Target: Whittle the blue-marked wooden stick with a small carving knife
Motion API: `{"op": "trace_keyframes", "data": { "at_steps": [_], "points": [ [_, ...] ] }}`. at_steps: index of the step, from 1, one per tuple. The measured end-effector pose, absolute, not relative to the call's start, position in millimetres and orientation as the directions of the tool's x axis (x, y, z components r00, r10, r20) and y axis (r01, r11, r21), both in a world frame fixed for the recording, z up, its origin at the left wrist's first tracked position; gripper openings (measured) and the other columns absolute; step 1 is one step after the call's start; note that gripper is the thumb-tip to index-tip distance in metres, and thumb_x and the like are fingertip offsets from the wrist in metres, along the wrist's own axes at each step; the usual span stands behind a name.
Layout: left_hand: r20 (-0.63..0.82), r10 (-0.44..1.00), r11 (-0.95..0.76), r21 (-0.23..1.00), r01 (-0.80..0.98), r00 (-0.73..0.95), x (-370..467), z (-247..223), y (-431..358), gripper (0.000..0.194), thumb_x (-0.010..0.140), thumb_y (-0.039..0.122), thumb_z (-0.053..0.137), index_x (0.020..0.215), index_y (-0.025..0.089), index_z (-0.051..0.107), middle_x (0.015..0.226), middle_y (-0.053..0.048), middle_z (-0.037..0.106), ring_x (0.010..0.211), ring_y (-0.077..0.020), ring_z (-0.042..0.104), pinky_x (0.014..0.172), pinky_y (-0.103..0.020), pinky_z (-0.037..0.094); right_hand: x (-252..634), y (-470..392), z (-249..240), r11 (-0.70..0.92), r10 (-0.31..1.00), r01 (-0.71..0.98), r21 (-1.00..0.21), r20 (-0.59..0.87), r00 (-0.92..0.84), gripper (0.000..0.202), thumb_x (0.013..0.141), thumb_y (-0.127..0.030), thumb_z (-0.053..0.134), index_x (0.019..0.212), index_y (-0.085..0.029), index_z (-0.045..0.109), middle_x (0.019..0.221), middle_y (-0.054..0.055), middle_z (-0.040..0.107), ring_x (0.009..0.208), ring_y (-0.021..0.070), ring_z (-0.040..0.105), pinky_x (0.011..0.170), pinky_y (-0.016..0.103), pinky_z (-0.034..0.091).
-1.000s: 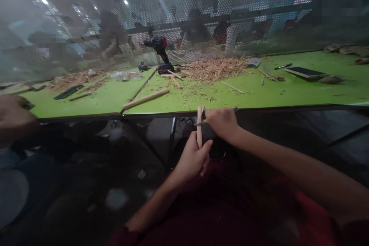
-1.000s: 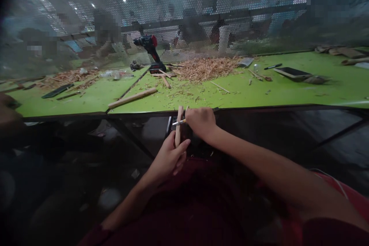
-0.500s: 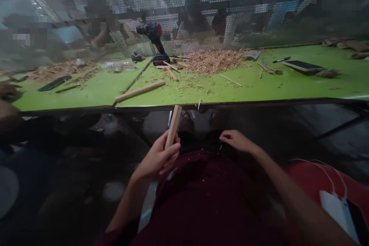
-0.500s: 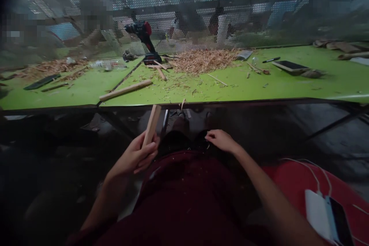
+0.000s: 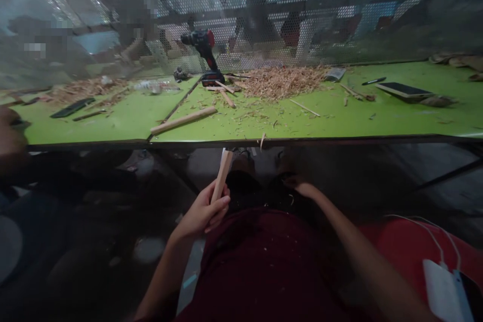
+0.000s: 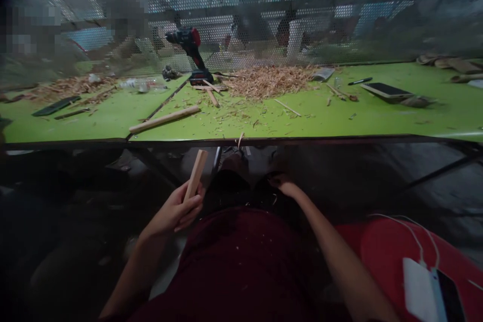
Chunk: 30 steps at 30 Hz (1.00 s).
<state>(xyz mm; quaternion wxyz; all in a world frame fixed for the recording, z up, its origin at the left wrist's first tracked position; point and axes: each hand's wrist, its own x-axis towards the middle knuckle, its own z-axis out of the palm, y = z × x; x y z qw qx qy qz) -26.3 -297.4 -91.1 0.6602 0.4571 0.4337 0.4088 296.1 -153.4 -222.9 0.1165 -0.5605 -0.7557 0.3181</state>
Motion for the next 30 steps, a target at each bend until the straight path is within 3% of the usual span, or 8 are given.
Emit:
{"op": "trace_keyframes", "data": {
  "at_steps": [6, 11, 14, 17, 20, 24, 30],
  "points": [
    [-0.198, 0.936, 0.248, 0.958, -0.145, 0.293, -25.6, -106.4, -294.8, 0.030, 0.086, 0.040, 0.064, 0.089, 0.022, 0.040, 0.049, 0.013, 0.035, 0.031, -0.0019, 0.021, 0.026, -0.011, 0.021, 313.5, -160.8, -222.7, -0.004, 0.961, 0.641, -0.768, -0.179, -0.209, 0.018, 0.073, -0.026, 0.061, 0.077, -0.016, 0.075, 0.086, 0.009, 0.074, 0.078, 0.0209, 0.066, 0.072, 0.028, 0.050],
    [-0.193, 0.934, 0.240, 0.962, -0.128, 0.300, -19.9, -114.1, -298.2, 0.030, 0.084, 0.040, 0.065, 0.086, 0.021, 0.042, 0.052, 0.012, 0.036, 0.035, -0.0017, 0.023, 0.030, -0.012, 0.019, 311.9, -187.3, -198.9, -0.055, 0.983, 0.522, -0.851, -0.137, -0.121, 0.032, 0.071, -0.040, 0.065, 0.084, -0.013, 0.076, 0.077, 0.010, 0.072, 0.070, 0.0206, 0.063, 0.066, 0.031, 0.048],
    [-0.197, 0.951, 0.220, 0.973, -0.075, 0.240, -0.8, -117.0, -298.8, 0.030, 0.083, 0.040, 0.065, 0.081, 0.021, 0.042, 0.056, 0.010, 0.037, 0.040, -0.0029, 0.028, 0.035, -0.014, 0.024, 298.7, -214.1, -166.0, 0.002, 0.989, 0.423, -0.906, -0.062, -0.137, 0.035, 0.071, -0.047, 0.068, 0.085, -0.015, 0.076, 0.082, 0.009, 0.071, 0.075, 0.0199, 0.063, 0.071, 0.031, 0.047],
    [-0.059, 0.988, 0.049, 0.996, 0.076, 0.143, 26.4, -115.3, -294.5, 0.035, 0.084, 0.039, 0.065, 0.070, 0.019, 0.040, 0.060, 0.007, 0.037, 0.050, -0.0046, 0.034, 0.044, -0.016, 0.029, 275.7, -238.8, -126.8, 0.151, 0.975, 0.327, -0.933, 0.086, -0.205, 0.025, 0.075, -0.042, 0.069, 0.077, -0.018, 0.075, 0.077, 0.005, 0.067, 0.076, 0.0182, 0.060, 0.073, 0.031, 0.045],
    [0.092, 0.989, -0.114, 0.973, 0.199, 0.119, 49.1, -109.3, -288.2, 0.027, 0.085, 0.035, 0.063, 0.072, 0.017, 0.048, 0.064, 0.005, 0.043, 0.058, -0.0067, 0.038, 0.052, -0.018, 0.033, 252.7, -254.5, -96.4, 0.245, 0.946, 0.329, -0.912, 0.151, -0.287, 0.019, 0.079, -0.035, 0.066, 0.077, -0.018, 0.075, 0.072, 0.003, 0.063, 0.071, 0.0161, 0.057, 0.069, 0.029, 0.042],
    [0.147, 0.978, -0.177, 0.960, 0.216, 0.146, 60.1, -103.4, -283.7, 0.012, 0.087, 0.029, 0.058, 0.087, 0.017, 0.058, 0.063, 0.005, 0.047, 0.057, -0.0084, 0.042, 0.054, -0.020, 0.034, 235.8, -263.6, -78.6, 0.270, 0.939, 0.368, -0.890, 0.159, -0.304, 0.017, 0.080, -0.030, 0.065, 0.075, -0.017, 0.074, 0.069, 0.002, 0.060, 0.068, 0.0148, 0.055, 0.064, 0.027, 0.039],
    [0.238, 0.966, -0.257, 0.935, 0.244, 0.105, 54.1, -100.8, -284.6, 0.007, 0.084, 0.016, 0.054, 0.080, 0.017, 0.059, 0.068, 0.003, 0.052, 0.063, -0.0096, 0.047, 0.061, -0.021, 0.037, 232.5, -266.4, -76.3, 0.187, 0.943, 0.309, -0.933, 0.082, -0.323, 0.020, 0.080, -0.034, 0.066, 0.077, -0.017, 0.075, 0.072, 0.003, 0.063, 0.071, 0.0150, 0.055, 0.067, 0.027, 0.040]
  ]
}}
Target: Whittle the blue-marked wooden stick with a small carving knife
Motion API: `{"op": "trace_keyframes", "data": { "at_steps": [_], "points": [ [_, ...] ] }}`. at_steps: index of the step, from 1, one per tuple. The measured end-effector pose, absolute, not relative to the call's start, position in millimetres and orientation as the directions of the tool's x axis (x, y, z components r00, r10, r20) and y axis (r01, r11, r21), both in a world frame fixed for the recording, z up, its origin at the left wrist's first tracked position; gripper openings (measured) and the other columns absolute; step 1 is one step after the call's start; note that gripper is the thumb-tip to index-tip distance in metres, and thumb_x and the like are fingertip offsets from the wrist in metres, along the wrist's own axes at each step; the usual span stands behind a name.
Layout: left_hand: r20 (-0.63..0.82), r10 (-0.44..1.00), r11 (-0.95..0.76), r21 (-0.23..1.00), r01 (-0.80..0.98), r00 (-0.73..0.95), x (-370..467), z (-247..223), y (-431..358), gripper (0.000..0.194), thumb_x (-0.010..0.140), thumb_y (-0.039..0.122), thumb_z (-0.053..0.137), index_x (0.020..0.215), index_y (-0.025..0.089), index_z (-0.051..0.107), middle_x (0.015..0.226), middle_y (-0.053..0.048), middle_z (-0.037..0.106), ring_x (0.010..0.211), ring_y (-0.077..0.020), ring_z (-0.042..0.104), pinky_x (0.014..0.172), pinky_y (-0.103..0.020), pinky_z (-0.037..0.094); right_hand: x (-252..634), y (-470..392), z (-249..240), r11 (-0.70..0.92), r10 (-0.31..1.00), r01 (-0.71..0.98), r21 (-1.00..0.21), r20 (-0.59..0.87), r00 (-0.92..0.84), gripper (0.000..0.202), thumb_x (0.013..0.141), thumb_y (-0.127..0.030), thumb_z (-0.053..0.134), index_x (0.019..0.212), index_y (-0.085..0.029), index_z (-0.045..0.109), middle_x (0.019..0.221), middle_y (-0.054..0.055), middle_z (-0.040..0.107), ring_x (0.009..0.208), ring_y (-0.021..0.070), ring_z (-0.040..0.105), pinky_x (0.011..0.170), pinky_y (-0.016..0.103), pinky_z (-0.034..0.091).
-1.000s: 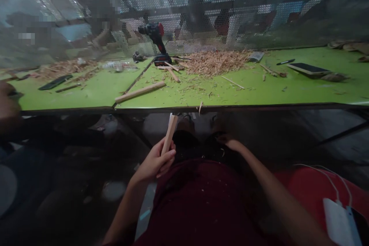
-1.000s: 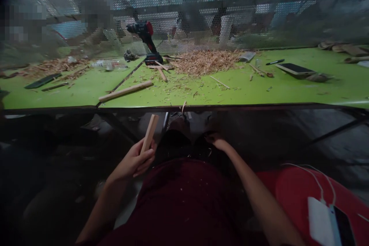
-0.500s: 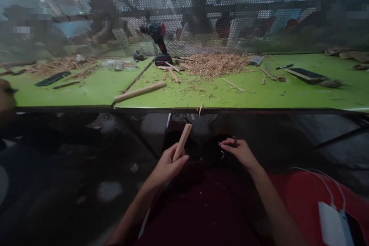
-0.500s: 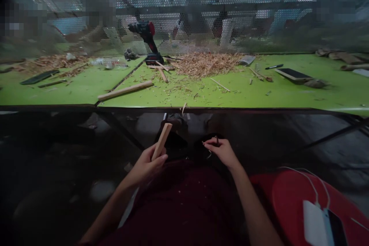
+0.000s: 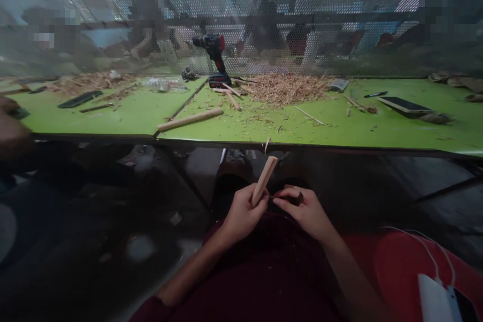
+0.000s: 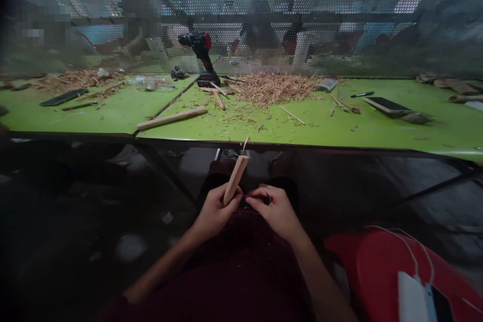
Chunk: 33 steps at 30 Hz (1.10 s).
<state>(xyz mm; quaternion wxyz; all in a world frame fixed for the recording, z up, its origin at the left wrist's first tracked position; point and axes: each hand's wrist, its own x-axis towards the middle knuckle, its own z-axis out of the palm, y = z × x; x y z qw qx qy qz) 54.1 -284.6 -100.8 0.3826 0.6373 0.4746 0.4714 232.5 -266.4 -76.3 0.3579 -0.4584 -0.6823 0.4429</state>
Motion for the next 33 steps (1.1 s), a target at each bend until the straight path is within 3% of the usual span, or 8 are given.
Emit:
{"op": "trace_keyframes", "data": {
  "at_steps": [4, 8, 11, 16, 23, 33],
  "points": [
    [0.342, 0.938, -0.343, 0.898, 0.277, 0.054, 50.5, -96.5, -284.5, 0.007, 0.085, 0.016, 0.053, 0.083, 0.017, 0.060, 0.073, 0.002, 0.055, 0.067, -0.0101, 0.049, 0.064, -0.021, 0.038, 231.8, -266.1, -76.2, -0.077, 0.940, 0.185, -0.980, -0.133, -0.314, 0.031, 0.079, -0.044, 0.066, 0.076, -0.014, 0.073, 0.053, -0.002, 0.048, 0.051, 0.0091, 0.039, 0.050, 0.023, 0.029],
    [0.367, 0.930, -0.361, 0.892, 0.272, 0.030, 50.8, -91.6, -285.0, 0.009, 0.088, 0.019, 0.054, 0.085, 0.017, 0.061, 0.073, 0.003, 0.054, 0.066, -0.0099, 0.047, 0.064, -0.021, 0.038, 228.8, -266.3, -73.2, -0.117, 0.948, 0.087, -0.989, -0.137, -0.288, 0.029, 0.075, -0.043, 0.070, 0.076, -0.014, 0.073, 0.051, -0.003, 0.045, 0.050, 0.0076, 0.036, 0.047, 0.022, 0.025],
    [0.287, 0.958, -0.282, 0.935, 0.215, 0.006, 51.6, -89.2, -285.9, 0.010, 0.088, 0.022, 0.054, 0.085, 0.017, 0.062, 0.069, 0.003, 0.052, 0.063, -0.0095, 0.045, 0.061, -0.021, 0.037, 228.3, -266.0, -70.1, -0.075, 0.958, 0.123, -0.990, -0.106, -0.267, 0.028, 0.073, -0.043, 0.072, 0.076, -0.015, 0.075, 0.055, -0.001, 0.054, 0.052, 0.0090, 0.041, 0.049, 0.022, 0.031],
    [0.229, 0.973, -0.228, 0.957, 0.180, 0.015, 50.0, -84.0, -287.2, 0.012, 0.087, 0.027, 0.057, 0.082, 0.016, 0.061, 0.068, 0.004, 0.051, 0.061, -0.0094, 0.043, 0.057, -0.021, 0.036, 228.0, -266.7, -61.8, 0.108, 0.964, 0.251, -0.962, 0.040, -0.263, 0.025, 0.078, -0.040, 0.068, 0.075, -0.016, 0.075, 0.073, 0.004, 0.070, 0.070, 0.0157, 0.059, 0.067, 0.026, 0.045],
    [0.290, 0.953, -0.247, 0.914, 0.321, -0.092, 46.5, -77.7, -289.4, 0.004, 0.082, 0.019, 0.056, 0.081, 0.017, 0.059, 0.068, 0.004, 0.053, 0.062, -0.0097, 0.045, 0.061, -0.021, 0.037, 218.7, -275.4, -56.6, 0.384, 0.917, 0.314, -0.868, 0.318, -0.241, 0.016, 0.086, -0.029, 0.062, 0.083, -0.018, 0.073, 0.082, 0.004, 0.071, 0.077, 0.0168, 0.064, 0.073, 0.028, 0.048],
    [0.326, 0.939, -0.273, 0.903, 0.332, -0.112, 45.7, -82.5, -288.4, 0.006, 0.080, 0.016, 0.055, 0.084, 0.017, 0.059, 0.072, 0.003, 0.058, 0.064, -0.0111, 0.050, 0.064, -0.022, 0.039, 211.2, -287.4, -56.3, 0.438, 0.895, 0.324, -0.839, 0.373, -0.244, 0.015, 0.089, -0.027, 0.060, 0.087, -0.020, 0.073, 0.084, 0.004, 0.071, 0.077, 0.0165, 0.065, 0.071, 0.028, 0.049]
  ]
}}
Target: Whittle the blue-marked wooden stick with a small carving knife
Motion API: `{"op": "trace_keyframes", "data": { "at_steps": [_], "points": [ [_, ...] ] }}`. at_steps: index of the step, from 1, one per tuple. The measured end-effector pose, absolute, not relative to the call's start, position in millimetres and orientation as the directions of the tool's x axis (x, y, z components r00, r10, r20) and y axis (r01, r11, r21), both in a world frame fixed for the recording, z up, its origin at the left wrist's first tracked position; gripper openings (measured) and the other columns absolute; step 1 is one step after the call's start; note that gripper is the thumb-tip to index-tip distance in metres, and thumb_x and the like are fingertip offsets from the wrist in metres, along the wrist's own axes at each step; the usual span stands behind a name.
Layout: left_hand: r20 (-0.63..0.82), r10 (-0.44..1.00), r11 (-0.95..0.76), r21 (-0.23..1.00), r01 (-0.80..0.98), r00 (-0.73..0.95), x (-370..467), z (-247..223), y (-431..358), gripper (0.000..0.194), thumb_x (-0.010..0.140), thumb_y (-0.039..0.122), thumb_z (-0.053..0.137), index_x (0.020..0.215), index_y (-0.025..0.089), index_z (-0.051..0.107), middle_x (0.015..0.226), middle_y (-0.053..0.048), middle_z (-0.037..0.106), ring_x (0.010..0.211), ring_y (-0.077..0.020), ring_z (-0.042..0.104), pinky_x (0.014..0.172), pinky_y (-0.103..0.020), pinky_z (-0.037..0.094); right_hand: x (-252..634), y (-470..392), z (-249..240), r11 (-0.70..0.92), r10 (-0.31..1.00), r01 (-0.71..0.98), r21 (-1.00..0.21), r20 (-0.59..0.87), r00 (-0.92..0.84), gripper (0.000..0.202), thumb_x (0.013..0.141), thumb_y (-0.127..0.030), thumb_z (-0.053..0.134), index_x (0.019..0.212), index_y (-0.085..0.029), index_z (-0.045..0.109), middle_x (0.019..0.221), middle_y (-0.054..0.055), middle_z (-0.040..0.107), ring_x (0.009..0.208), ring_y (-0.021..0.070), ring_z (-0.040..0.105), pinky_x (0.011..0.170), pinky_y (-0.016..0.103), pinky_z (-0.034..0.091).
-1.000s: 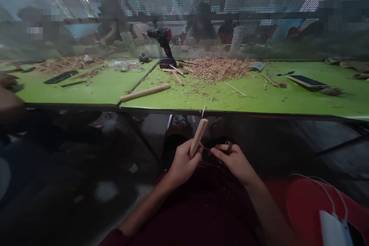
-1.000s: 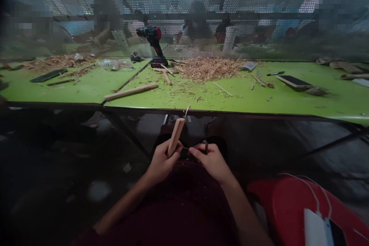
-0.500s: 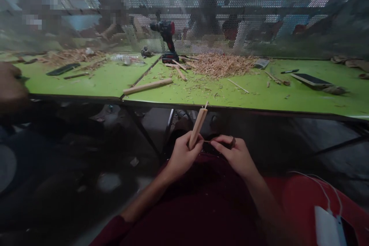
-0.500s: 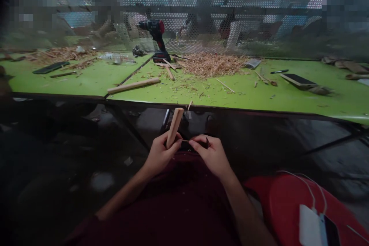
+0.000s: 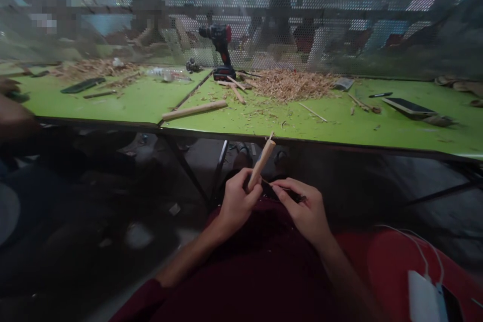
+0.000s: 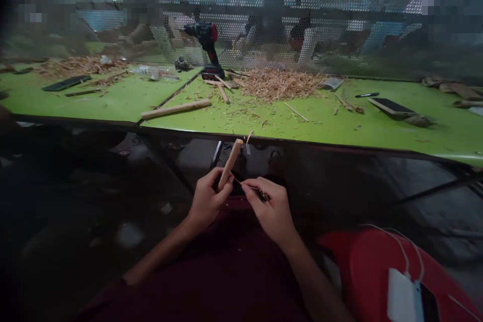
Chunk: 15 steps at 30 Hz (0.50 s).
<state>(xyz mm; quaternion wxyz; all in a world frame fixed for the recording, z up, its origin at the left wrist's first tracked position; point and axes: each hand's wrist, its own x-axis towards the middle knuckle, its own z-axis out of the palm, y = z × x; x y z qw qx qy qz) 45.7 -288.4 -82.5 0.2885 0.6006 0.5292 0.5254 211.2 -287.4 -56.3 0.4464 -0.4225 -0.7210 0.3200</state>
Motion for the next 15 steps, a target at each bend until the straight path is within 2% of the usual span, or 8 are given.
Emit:
{"op": "trace_keyframes", "data": {
  "at_steps": [6, 9, 15],
  "points": [
    [0.276, 0.960, -0.258, 0.935, 0.244, -0.044, 44.2, -76.4, -290.3, 0.008, 0.083, 0.020, 0.056, 0.084, 0.016, 0.062, 0.068, 0.004, 0.055, 0.061, -0.0100, 0.046, 0.059, -0.022, 0.036, 211.7, -285.0, -56.4, 0.435, 0.897, 0.328, -0.838, 0.373, -0.238, 0.015, 0.089, -0.028, 0.061, 0.084, -0.020, 0.072, 0.083, 0.004, 0.072, 0.077, 0.0170, 0.065, 0.072, 0.028, 0.049],
    [0.279, 0.959, -0.260, 0.935, 0.241, -0.048, 45.3, -76.1, -290.7, 0.005, 0.081, 0.017, 0.055, 0.079, 0.016, 0.060, 0.067, 0.004, 0.054, 0.062, -0.0099, 0.046, 0.061, -0.021, 0.036, 212.3, -284.6, -58.1, 0.436, 0.898, 0.339, -0.834, 0.375, -0.232, 0.016, 0.089, -0.029, 0.061, 0.083, -0.019, 0.072, 0.081, 0.004, 0.071, 0.075, 0.0170, 0.065, 0.071, 0.028, 0.049],
    [0.260, 0.962, -0.229, 0.935, 0.269, -0.084, 50.2, -80.2, -291.3, 0.004, 0.080, 0.018, 0.055, 0.082, 0.017, 0.058, 0.070, 0.004, 0.055, 0.063, -0.0106, 0.047, 0.062, -0.022, 0.038, 212.0, -286.6, -61.6, 0.441, 0.896, 0.336, -0.832, 0.384, -0.223, 0.016, 0.089, -0.029, 0.060, 0.086, -0.020, 0.073, 0.081, 0.005, 0.071, 0.074, 0.0175, 0.064, 0.069, 0.029, 0.049]
  ]
}}
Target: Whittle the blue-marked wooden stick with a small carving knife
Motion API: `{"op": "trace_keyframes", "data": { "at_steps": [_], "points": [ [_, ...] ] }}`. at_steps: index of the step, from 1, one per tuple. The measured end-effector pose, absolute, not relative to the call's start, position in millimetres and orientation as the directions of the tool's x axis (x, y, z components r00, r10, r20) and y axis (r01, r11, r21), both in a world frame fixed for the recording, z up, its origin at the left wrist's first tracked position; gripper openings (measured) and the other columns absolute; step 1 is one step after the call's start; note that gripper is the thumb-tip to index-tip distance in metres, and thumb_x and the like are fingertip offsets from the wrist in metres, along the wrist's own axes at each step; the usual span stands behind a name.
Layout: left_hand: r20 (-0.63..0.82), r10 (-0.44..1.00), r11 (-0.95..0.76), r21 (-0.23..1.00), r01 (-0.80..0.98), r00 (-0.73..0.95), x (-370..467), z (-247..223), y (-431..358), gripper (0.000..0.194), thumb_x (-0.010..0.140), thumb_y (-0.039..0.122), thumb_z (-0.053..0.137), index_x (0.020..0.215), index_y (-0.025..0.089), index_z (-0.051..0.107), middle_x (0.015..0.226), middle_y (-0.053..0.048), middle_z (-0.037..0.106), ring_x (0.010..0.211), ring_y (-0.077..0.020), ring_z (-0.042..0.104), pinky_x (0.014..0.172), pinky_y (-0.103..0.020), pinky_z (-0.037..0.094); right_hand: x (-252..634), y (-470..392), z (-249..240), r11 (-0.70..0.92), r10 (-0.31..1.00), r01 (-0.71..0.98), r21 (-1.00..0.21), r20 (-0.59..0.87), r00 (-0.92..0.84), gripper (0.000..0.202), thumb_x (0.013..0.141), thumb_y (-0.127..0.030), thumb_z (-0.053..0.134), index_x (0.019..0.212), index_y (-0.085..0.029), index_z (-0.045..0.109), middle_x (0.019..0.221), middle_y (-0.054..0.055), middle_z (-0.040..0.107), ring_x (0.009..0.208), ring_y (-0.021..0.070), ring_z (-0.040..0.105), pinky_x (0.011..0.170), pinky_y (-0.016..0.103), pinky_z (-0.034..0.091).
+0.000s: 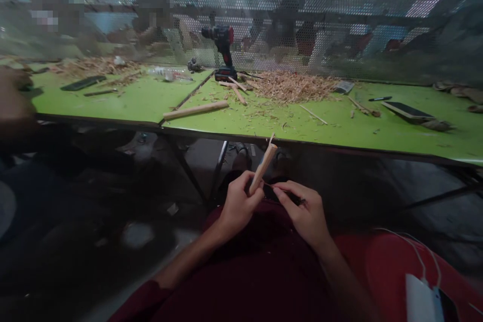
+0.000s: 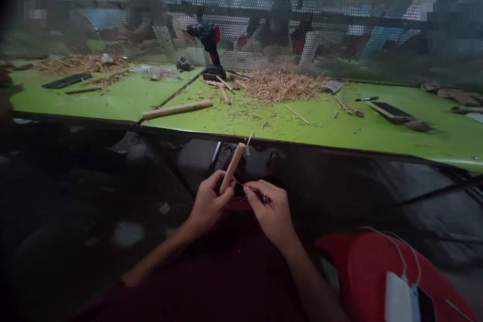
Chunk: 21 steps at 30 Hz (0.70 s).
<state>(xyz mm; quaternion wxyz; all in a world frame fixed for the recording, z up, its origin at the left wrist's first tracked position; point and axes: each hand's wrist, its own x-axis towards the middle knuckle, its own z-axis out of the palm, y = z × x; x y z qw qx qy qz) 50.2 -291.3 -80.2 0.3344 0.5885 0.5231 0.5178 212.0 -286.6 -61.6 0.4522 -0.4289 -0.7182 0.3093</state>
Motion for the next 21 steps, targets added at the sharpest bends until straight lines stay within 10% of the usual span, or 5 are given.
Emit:
{"op": "trace_keyframes", "data": {
  "at_steps": [21],
  "points": [
    [0.342, 0.928, -0.263, 0.882, 0.391, -0.148, 52.5, -92.9, -290.2, 0.007, 0.075, 0.015, 0.057, 0.081, 0.019, 0.056, 0.073, 0.002, 0.062, 0.065, -0.0128, 0.055, 0.066, -0.024, 0.042, 204.4, -295.3, -65.6, 0.455, 0.889, 0.344, -0.822, 0.396, -0.231, 0.020, 0.090, -0.030, 0.058, 0.089, -0.021, 0.075, 0.082, 0.007, 0.072, 0.073, 0.0181, 0.065, 0.068, 0.030, 0.050]
  ]
}}
